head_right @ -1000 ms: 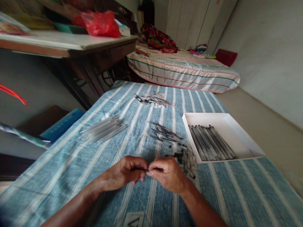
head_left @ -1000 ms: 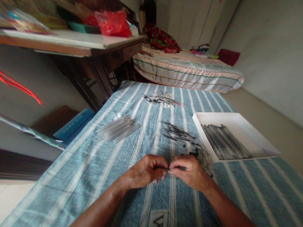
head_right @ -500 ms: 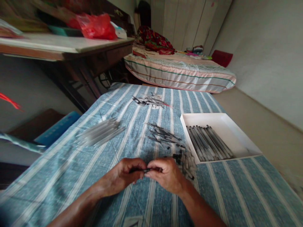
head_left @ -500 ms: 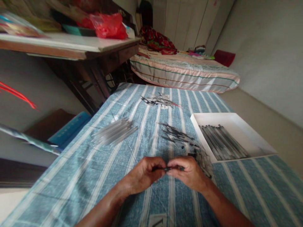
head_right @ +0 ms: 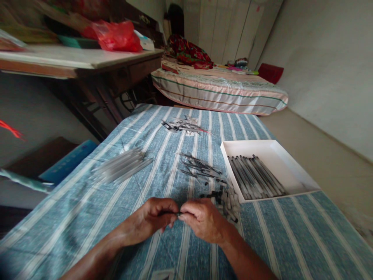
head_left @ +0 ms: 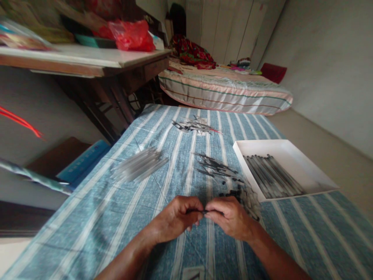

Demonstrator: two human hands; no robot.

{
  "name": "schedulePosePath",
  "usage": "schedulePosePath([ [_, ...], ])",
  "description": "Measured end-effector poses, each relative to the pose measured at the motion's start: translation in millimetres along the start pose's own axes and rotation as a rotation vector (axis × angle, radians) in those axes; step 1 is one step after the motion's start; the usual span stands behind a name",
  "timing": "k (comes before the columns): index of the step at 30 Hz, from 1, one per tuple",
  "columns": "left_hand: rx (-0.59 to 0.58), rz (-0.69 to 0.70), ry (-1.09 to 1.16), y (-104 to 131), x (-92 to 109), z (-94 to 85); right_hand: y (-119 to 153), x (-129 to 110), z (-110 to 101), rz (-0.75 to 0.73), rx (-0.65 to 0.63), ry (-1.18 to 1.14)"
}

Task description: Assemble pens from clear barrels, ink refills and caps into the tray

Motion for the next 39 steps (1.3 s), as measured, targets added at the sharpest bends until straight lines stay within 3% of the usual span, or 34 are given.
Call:
schedulePosePath([
  [4,-0.059,-0.036,0.076,1,-1,1.1,-2,-8,-3,-0.060,0.046,0.006],
  [11,0.021,0.017,0.035,1,4,-1.3,3,12,8,0.148,-0.039,-0.015],
  [14,0.032,0.023,0.043,0,3,-2.3,5,16,6,0.191,-0.011,-0.090],
  [17,0.048,0.027,0.039,0,3,-4.4,4,14,2,0.186,0.024,-0.129],
  [21,0.039,0.027,0.027,0,4,-3.2,5,15,6,0.213,-0.047,-0.071],
  [39,0.089,0.041,-0.093,2,9,-2.3,6,21,7,0.268,-0.072,-0.056],
])
Point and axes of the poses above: each hand's wrist, its own y-axis away from the middle knuckle, its own z-axis out of the palm, x = y × z, the point moved 8 cm from there along -y, towards the middle knuckle, and after that the axes turned 15 degrees about -z, right-handed, at the moved point
